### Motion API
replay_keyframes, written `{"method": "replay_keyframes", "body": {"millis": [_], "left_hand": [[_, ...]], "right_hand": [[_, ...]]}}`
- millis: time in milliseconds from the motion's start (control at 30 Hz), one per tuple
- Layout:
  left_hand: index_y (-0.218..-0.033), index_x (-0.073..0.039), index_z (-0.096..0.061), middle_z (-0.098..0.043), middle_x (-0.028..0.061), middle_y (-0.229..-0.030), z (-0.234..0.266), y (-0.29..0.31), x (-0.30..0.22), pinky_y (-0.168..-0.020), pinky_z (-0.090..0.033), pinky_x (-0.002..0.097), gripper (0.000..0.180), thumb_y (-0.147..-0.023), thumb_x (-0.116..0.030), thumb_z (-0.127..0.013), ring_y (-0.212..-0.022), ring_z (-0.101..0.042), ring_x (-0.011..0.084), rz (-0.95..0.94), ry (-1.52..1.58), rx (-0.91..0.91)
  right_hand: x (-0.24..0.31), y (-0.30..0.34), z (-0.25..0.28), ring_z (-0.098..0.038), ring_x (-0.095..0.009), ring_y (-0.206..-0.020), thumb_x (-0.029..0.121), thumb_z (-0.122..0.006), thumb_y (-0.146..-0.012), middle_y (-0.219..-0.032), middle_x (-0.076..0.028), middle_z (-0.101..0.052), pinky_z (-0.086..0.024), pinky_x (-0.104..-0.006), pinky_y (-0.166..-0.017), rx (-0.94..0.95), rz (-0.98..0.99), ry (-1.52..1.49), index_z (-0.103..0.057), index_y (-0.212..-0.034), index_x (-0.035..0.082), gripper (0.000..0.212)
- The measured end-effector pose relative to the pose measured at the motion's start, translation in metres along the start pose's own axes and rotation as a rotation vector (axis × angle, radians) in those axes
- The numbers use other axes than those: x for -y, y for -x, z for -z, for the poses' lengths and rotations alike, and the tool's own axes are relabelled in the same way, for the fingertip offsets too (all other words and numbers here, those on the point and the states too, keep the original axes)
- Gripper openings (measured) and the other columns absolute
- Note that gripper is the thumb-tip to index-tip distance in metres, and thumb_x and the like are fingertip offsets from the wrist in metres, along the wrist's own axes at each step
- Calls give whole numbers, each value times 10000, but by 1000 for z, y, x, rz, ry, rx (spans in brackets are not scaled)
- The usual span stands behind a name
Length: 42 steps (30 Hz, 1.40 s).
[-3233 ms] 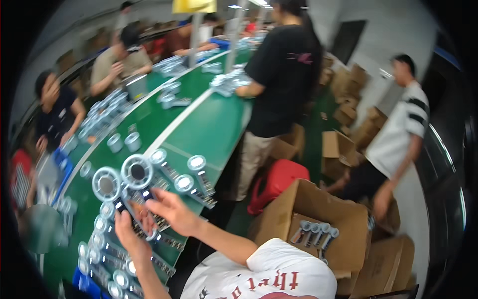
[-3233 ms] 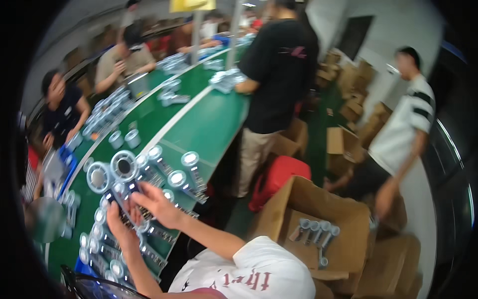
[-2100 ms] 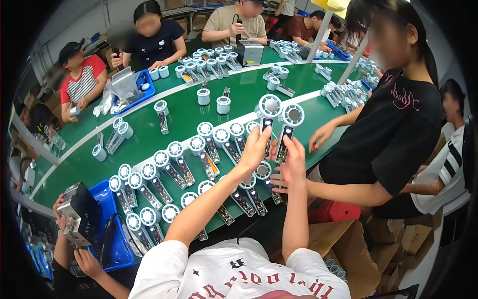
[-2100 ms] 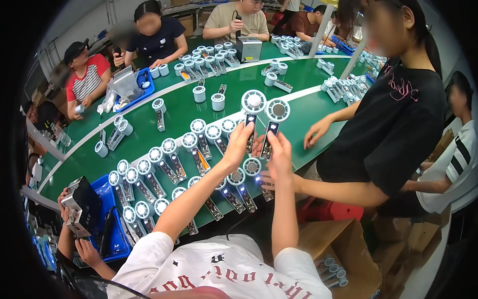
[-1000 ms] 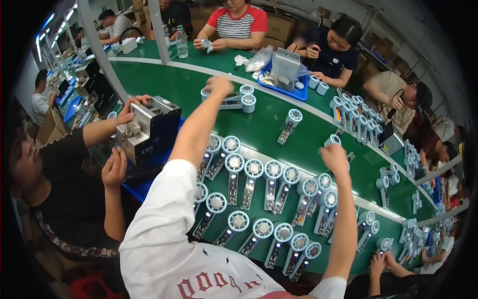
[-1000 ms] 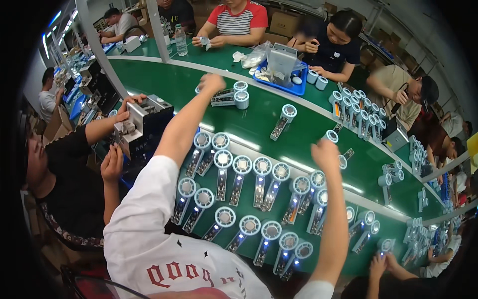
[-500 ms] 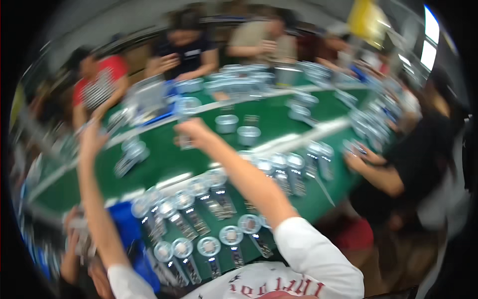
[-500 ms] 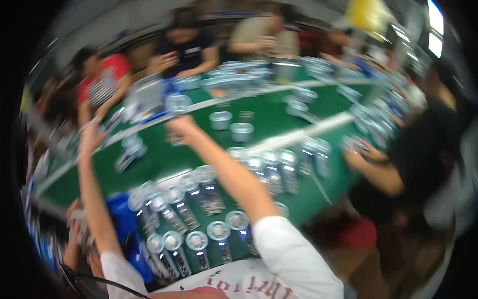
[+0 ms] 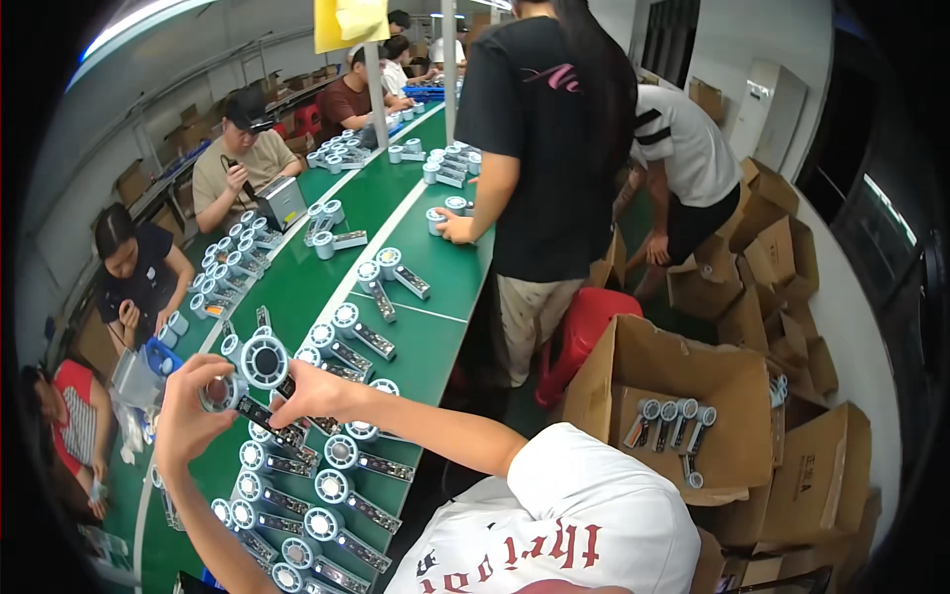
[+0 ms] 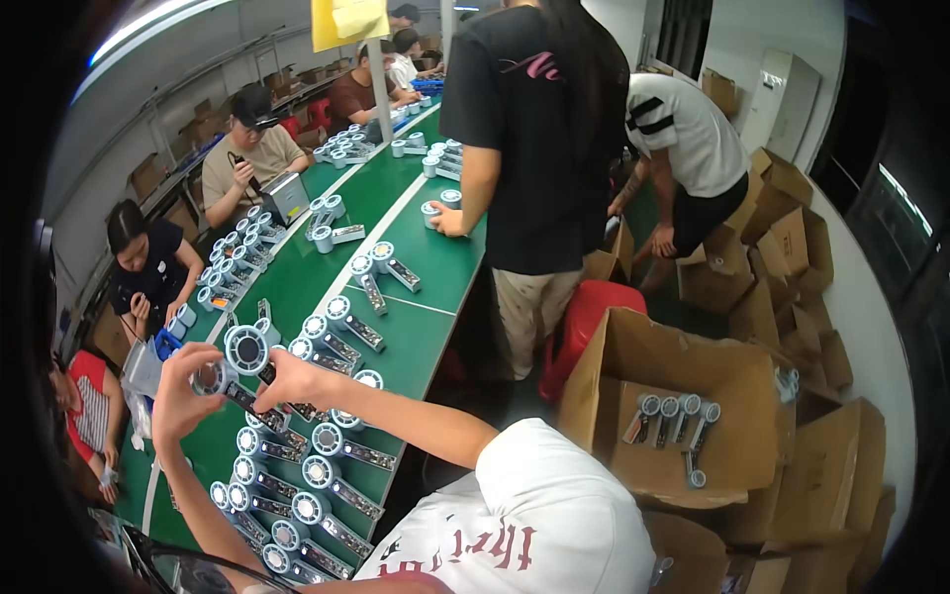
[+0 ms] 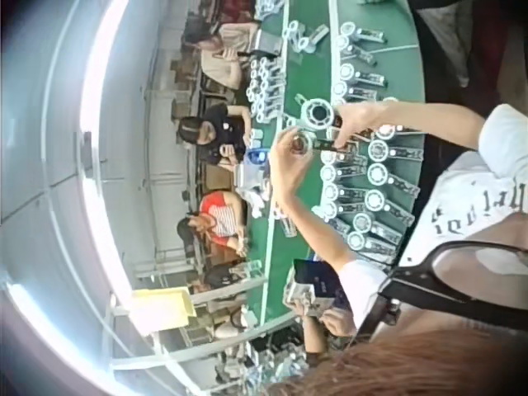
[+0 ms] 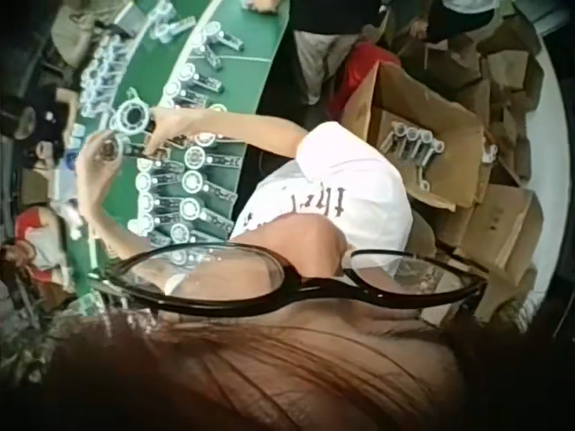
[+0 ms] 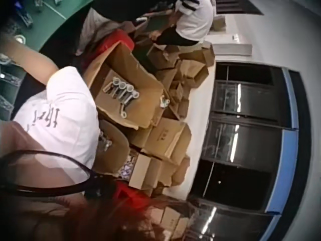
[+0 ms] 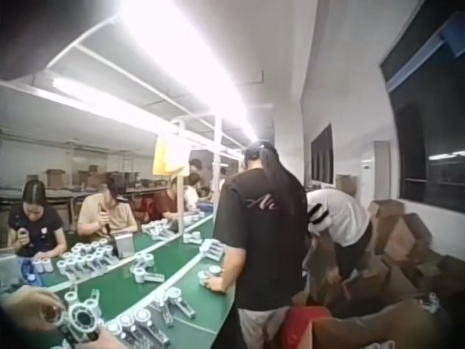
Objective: The person tests handheld fan assemblies along a production table by picking up the fans, turning them on by hand, and placing them back onto the table.
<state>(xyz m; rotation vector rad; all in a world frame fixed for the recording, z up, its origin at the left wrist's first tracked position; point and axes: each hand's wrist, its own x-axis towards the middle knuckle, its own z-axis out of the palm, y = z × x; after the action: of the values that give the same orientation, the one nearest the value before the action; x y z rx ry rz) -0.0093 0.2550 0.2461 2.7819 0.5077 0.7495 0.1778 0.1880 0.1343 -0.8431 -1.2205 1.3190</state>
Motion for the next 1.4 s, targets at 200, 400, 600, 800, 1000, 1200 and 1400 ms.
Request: {"method": "replay_keyframes", "body": {"millis": [200, 400, 600, 800, 1000, 1200, 1400], "left_hand": [[-1178, 16, -516, -592, 92, -1037, -66, 21, -48, -649, -510, 263, 387, -851, -161, -625, -856, -582, 164, 700, 715, -367], [-1142, 9, -540, -604, 114, -1020, -109, 43, -88, -607, -515, 281, 307, -948, -229, -517, -856, -601, 177, 698, 1301, -460], [-1150, 20, -486, -603, 157, -1053, -119, 93, -73, -630, -524, 321, 288, -927, -163, -503, -869, -616, 213, 755, 1387, -759], [-1133, 2, -449, -536, 108, -877, -128, 126, -84, -560, -487, 318, 282, -887, -137, -438, -692, -536, 186, 677, 1394, -801], [-1203, -19, -412, -529, 103, -893, -128, 150, -100, -559, -446, 293, 311, -911, -117, -459, -680, -515, 173, 607, 1511, -776], [-1213, -14, -393, -522, 105, -911, -132, 160, -102, -589, -452, 287, 306, -920, -94, -428, -694, -520, 169, 627, 1463, -804], [-1230, 0, -384, -521, 122, -923, -129, 163, -99, -569, -434, 303, 369, -879, -91, -450, -671, -504, 188, 646, 1504, -892]], "right_hand": [[16, 40, 10, -562, -130, -746, 18, -689, -715, -908, -66, -608, -482, -249, -697, -79, 140, -271, -524, -1117, 22, 435], [14, 52, -6, -568, -165, -898, 35, -671, -750, -1023, -102, -597, -466, -281, -833, -133, 319, -86, -471, -1193, 25, 486], [-8, 51, -33, -570, -283, -961, 147, -653, -784, -1088, -186, -562, -446, -361, -876, -149, 275, 154, -434, -1162, 2, 460], [-12, 72, -23, -485, -58, -562, 87, -639, -842, -869, -54, -590, -389, -194, -436, -164, -41, -229, -509, -1099, 4, 301], [-27, 89, -32, -558, -182, -714, -16, -558, -840, -926, -119, -589, -471, -273, -649, 66, -61, -415, -477, -1153, -14, 323], [-27, 92, -51, -560, -185, -718, -46, -538, -848, -968, -119, -579, -469, -262, -645, 103, -81, -419, -483, -1140, -25, 298], [-34, 89, -63, -561, -195, -709, -56, -529, -848, -963, -120, -581, -474, -272, -636, 125, -110, -453, -484, -1134, -31, 291]]}}
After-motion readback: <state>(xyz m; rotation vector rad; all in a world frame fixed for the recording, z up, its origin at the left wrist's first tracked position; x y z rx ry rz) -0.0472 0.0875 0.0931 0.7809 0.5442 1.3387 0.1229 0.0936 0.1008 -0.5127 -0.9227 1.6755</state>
